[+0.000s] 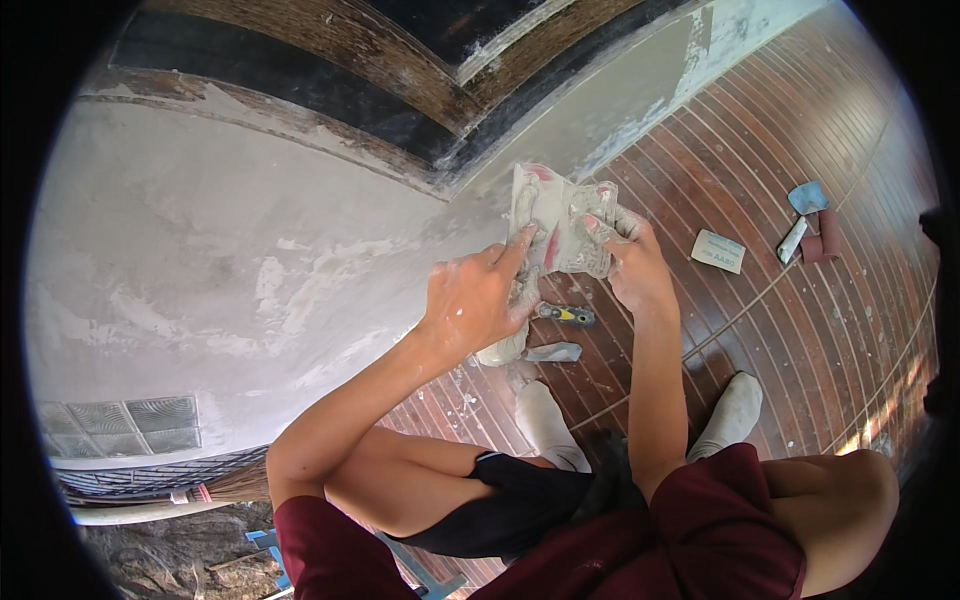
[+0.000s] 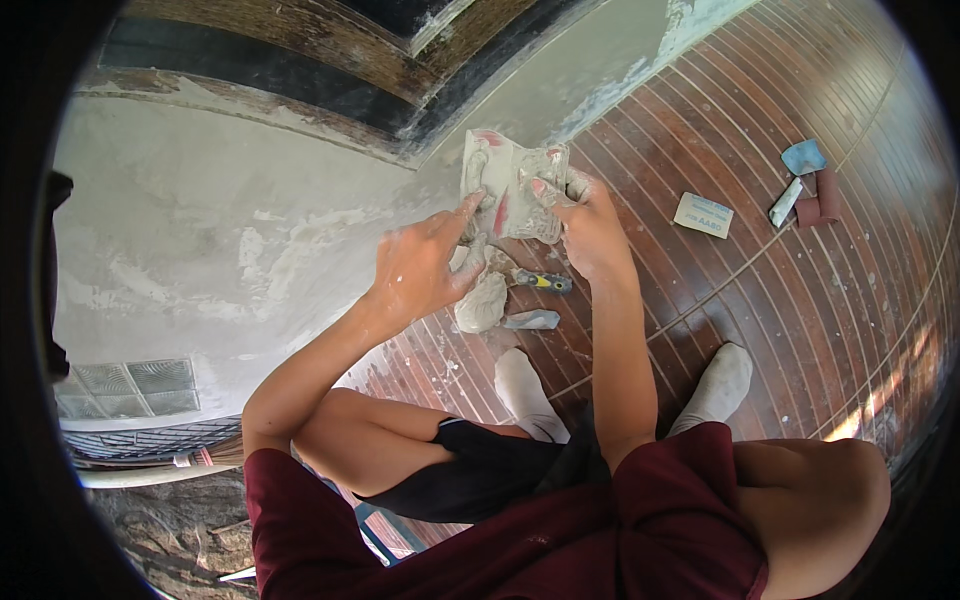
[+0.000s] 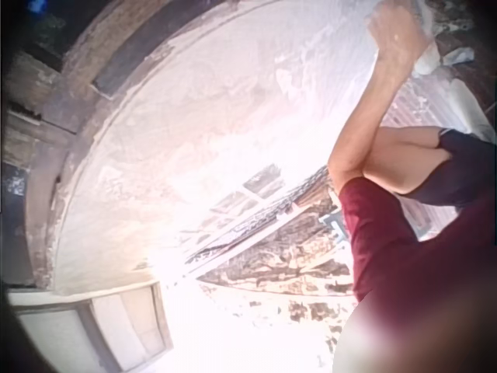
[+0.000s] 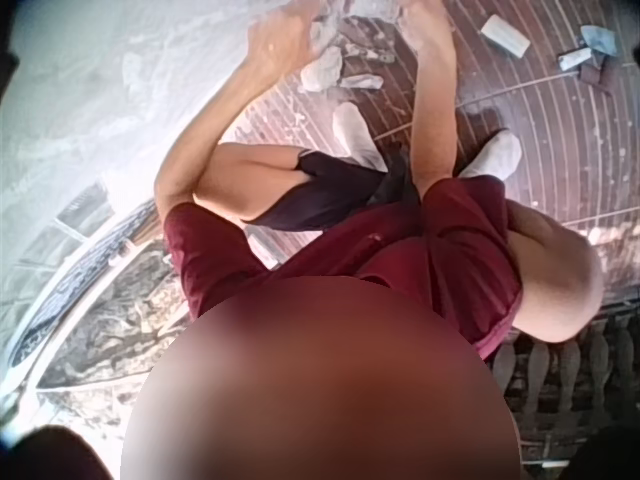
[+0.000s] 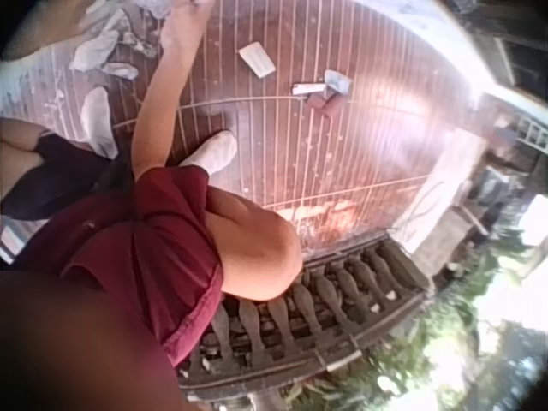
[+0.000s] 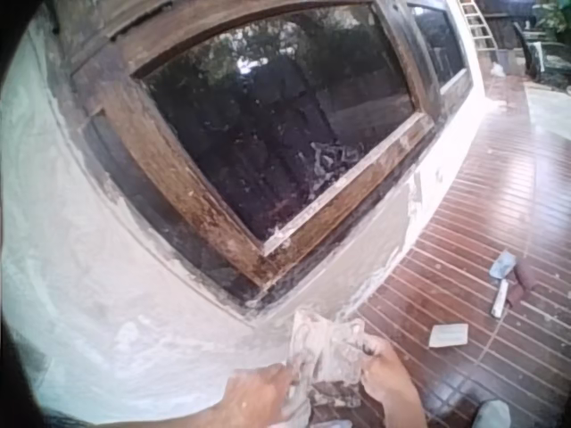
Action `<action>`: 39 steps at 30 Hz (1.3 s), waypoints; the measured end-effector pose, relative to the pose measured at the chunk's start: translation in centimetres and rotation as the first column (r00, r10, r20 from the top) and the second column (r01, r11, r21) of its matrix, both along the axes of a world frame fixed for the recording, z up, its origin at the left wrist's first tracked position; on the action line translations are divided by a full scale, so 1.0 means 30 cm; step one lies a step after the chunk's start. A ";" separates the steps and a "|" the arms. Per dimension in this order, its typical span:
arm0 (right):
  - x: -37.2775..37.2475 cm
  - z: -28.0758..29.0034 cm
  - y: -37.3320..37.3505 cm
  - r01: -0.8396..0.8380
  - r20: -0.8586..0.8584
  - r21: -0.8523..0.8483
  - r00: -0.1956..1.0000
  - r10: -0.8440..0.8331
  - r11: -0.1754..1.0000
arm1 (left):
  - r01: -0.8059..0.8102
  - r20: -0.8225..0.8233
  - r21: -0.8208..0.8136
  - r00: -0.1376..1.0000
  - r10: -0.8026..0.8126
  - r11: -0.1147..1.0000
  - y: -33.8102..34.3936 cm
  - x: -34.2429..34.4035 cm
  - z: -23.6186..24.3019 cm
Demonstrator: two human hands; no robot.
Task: The person applies a bead of white sealant along the base of a wall using a caulking gun. They then smooth the bead with a finger and wipe excess material onto a cloth, repeating the process along the wall's length.
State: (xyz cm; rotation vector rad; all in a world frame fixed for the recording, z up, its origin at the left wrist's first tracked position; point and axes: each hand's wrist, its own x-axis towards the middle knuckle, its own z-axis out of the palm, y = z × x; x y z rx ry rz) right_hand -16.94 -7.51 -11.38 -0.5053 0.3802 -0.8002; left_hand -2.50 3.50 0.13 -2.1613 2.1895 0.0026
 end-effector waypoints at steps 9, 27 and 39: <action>0.006 -0.002 0.001 0.055 0.016 0.050 0.998 -0.056 0.997 | 0.113 0.034 0.181 0.992 -0.121 0.977 0.026 -0.034 0.001; 0.003 0.010 0.009 0.068 0.028 0.037 0.997 -0.069 0.997 | 0.045 -0.282 -0.112 0.957 -0.075 0.993 0.010 -0.023 -0.053; 0.014 0.017 0.023 0.064 -0.012 0.013 0.998 -0.064 0.998 | -0.099 -0.410 -0.288 0.912 -0.029 0.952 -0.067 0.003 -0.073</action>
